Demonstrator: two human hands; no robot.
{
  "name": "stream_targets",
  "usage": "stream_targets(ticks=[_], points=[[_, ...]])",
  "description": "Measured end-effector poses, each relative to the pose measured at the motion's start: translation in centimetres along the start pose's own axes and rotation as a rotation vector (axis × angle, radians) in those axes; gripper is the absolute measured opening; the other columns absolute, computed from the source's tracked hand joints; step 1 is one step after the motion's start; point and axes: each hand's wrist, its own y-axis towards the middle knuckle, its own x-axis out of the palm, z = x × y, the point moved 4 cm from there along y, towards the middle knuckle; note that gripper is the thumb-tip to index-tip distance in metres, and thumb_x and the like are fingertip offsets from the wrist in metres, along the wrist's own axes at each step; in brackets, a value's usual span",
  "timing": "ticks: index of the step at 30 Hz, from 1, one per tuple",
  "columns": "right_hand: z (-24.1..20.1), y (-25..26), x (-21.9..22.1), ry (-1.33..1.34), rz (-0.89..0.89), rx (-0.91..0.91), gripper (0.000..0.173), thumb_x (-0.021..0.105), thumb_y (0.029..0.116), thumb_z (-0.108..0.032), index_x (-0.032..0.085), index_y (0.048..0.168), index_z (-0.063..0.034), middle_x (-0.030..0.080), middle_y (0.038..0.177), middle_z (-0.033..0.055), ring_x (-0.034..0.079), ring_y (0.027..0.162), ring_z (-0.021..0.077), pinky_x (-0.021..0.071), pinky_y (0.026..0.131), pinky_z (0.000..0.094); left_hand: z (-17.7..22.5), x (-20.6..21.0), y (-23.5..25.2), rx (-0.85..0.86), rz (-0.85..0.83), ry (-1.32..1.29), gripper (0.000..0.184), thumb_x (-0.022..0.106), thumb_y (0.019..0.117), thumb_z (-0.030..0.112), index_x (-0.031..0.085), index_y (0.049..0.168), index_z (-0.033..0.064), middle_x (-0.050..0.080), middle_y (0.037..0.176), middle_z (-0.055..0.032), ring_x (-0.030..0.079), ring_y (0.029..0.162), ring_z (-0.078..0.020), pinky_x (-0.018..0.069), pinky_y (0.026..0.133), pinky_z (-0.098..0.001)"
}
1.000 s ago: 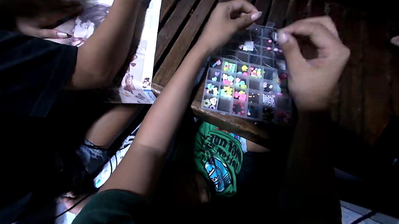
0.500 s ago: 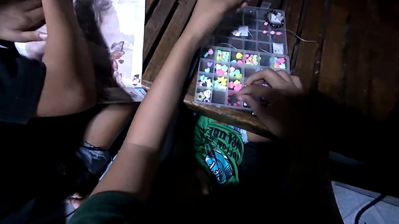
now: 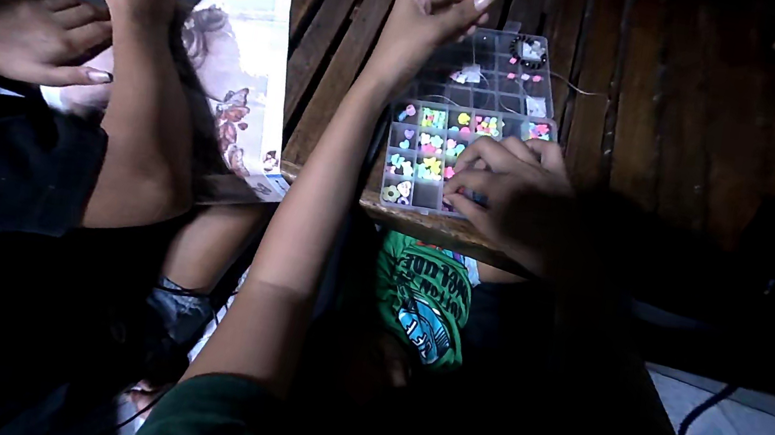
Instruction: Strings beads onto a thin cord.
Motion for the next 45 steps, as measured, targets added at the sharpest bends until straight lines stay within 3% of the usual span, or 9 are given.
stream_targets(ticks=[3, 4, 6, 7, 9, 12, 16, 31, 45], points=[[2.5, 2.0, -3.1, 0.213, 0.083, -0.012, 0.018, 0.065, 0.0956, -0.013, 0.077, 0.101, -0.0005, 0.07, 0.106, 0.0193, 0.067, 0.098, 0.0331, 0.0518, 0.086, 0.0534, 0.0, 0.0, 0.1, -0.008, -0.007, -0.016, 0.009, 0.06, 0.1015, 0.006, 0.067, 0.103, 0.0016, 0.068, 0.087, 0.0017, 0.064, 0.078, -0.0047, 0.055, 0.075, -0.0218], [3.3, 3.0, -4.5, 0.266, 0.138, 0.049, 0.02, 0.064, 0.0976, -0.013, 0.075, 0.105, 0.0018, 0.07, 0.109, 0.0188, 0.067, 0.1, 0.026, 0.0539, 0.09, 0.0437, -0.1, 0.1, 0.0, -0.012, -0.012, -0.016, 0.009, 0.06, 0.1016, 0.006, 0.067, 0.102, 0.002, 0.068, 0.086, 0.002, 0.064, 0.078, -0.0045, 0.0549, 0.075, -0.0217], [5.4, 5.3, -6.1, 0.407, 0.28, 0.193, 0.019, 0.065, 0.0989, -0.016, 0.071, 0.108, -0.0003, 0.069, 0.108, 0.0076, 0.065, 0.097, 0.0039, 0.0536, 0.089, 0.0213, -0.2, 0.2, -0.1, -0.026, -0.029, -0.006, 0.009, 0.06, 0.1018, 0.007, 0.067, 0.103, 0.0027, 0.068, 0.087, 0.0024, 0.064, 0.078, -0.0045, 0.0547, 0.074, -0.0219], [6.6, 6.7, -6.2, 0.508, 0.346, 0.257, 0.018, 0.066, 0.0984, -0.015, 0.07, 0.109, -0.0017, 0.069, 0.105, 0.0027, 0.064, 0.093, -0.0006, 0.0531, 0.086, 0.0179, -0.2, 0.2, -0.1, -0.035, -0.036, -0.003, 0.009, 0.059, 0.1021, 0.008, 0.067, 0.103, 0.0027, 0.068, 0.087, 0.0023, 0.064, 0.079, -0.0046, 0.055, 0.075, -0.0222], [8.9, 8.8, -5.1, 0.766, 0.435, 0.337, 0.012, 0.064, 0.0985, -0.009, 0.067, 0.107, -0.0019, 0.069, 0.099, -0.0011, 0.068, 0.089, 0.0023, 0.0575, 0.085, 0.0219, -0.2, 0.3, -0.3, -0.055, -0.037, -0.014, 0.01, 0.058, 0.1024, 0.007, 0.067, 0.104, 0.0024, 0.068, 0.087, 0.002, 0.065, 0.079, -0.0048, 0.0553, 0.074, -0.0224], [9.8, 9.9, -2.2, 1.146, 0.435, 0.433, 0.009, 0.056, 0.1032, -0.004, 0.063, 0.108, -0.0004, 0.07, 0.096, 0.001, 0.07, 0.089, 0.009, 0.0596, 0.087, 0.0274, -0.2, 0.4, -0.3, -0.081, -0.044, -0.045, 0.011, 0.058, 0.1027, 0.008, 0.068, 0.104, 0.002, 0.069, 0.087, 0.0016, 0.065, 0.078, -0.0047, 0.0551, 0.073, -0.0216], [10.0, 9.5, -0.3, 1.405, 0.416, 0.477, 0.015, 0.047, 0.108, -0.007, 0.06, 0.111, -0.0001, 0.069, 0.094, 0.002, 0.071, 0.086, 0.0112, 0.0603, 0.088, 0.0291, -0.4, 0.7, -0.4, -0.079, -0.074, -0.064, 0.011, 0.059, 0.1023, 0.008, 0.068, 0.103, 0.0024, 0.069, 0.086, 0.0018, 0.065, 0.078, -0.0054, 0.0549, 0.073, -0.0215], [10.3, 9.5, -0.1, 1.404, 0.385, 0.379, 0.016, 0.047, 0.1073, -0.005, 0.062, 0.105, -0.0033, 0.069, 0.093, 0.0003, 0.069, 0.087, 0.0088, 0.0581, 0.091, 0.0275, -0.3, 0.9, -0.5, -0.054, -0.091, -0.106, 0.01, 0.059, 0.1023, 0.006, 0.068, 0.098, 0.0029, 0.069, 0.082, 0.0023, 0.065, 0.075, -0.0047, 0.0552, 0.072, -0.0215], [11.2, 9.1, -1.0, 1.187, 0.385, 0.261, 0.012, 0.059, 0.1001, 0.001, 0.063, 0.1, -0.0105, 0.072, 0.097, -0.0049, 0.073, 0.09, 0.0086, 0.0628, 0.086, 0.0306, -0.1, 1.2, -0.6, -0.053, -0.119, -0.061, 0.008, 0.061, 0.0996, 0.003, 0.068, 0.097, 0.0011, 0.068, 0.08, 0.0029, 0.064, 0.071, -0.004, 0.0554, 0.07, -0.0218]])
